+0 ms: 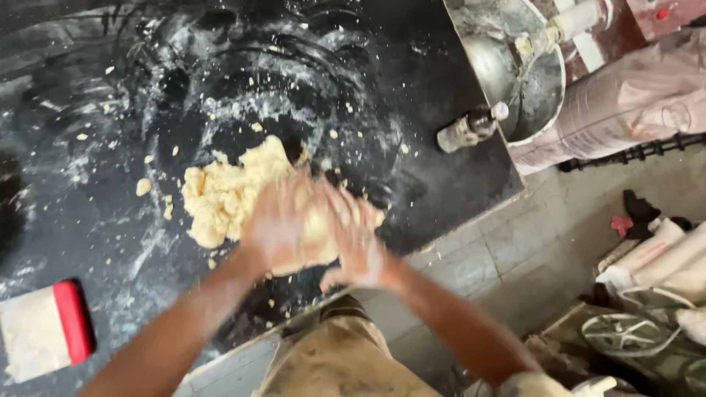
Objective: The person kneads dough on a black countertop, using a bench scraper to gather pieces and their hands to fold and press the mixture.
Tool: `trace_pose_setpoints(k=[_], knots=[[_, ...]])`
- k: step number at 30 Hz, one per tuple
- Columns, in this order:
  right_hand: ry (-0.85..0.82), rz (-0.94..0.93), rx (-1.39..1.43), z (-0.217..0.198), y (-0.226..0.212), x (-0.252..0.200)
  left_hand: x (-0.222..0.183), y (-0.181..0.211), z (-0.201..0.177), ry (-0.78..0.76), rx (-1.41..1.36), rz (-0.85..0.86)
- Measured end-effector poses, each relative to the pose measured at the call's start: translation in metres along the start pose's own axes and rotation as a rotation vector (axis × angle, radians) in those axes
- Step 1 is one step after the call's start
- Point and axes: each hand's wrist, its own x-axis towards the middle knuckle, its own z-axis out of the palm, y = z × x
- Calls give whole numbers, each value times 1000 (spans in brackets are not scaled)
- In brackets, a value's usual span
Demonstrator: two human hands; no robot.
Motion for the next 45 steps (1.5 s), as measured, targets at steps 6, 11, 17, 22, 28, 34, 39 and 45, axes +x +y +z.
trace_pose_setpoints(k=[6,11,17,22,28,34,39,45], knots=[[153,-45,-410,24,26,33,21,28,29,424,-69,5],[65,-74,-199,38,129,112,129,-22,5,-272,-35,-190],[9,177,-233,56,255,232,233,-74,-27,-264,-247,-486],[-110,373,-213,41,234,233,253,-84,-18,-116,-298,-592],[-25,-199,79,-18,168,125,150,-34,-11,-156,-67,-394],[-207,59,272,-98,129,143,56,-23,1,269,-619,-326],[124,-48,231,-21,89,273,-21,-45,5,571,-463,-891],[-344,8,270,56,39,264,-52,-85,56,896,-379,-623]])
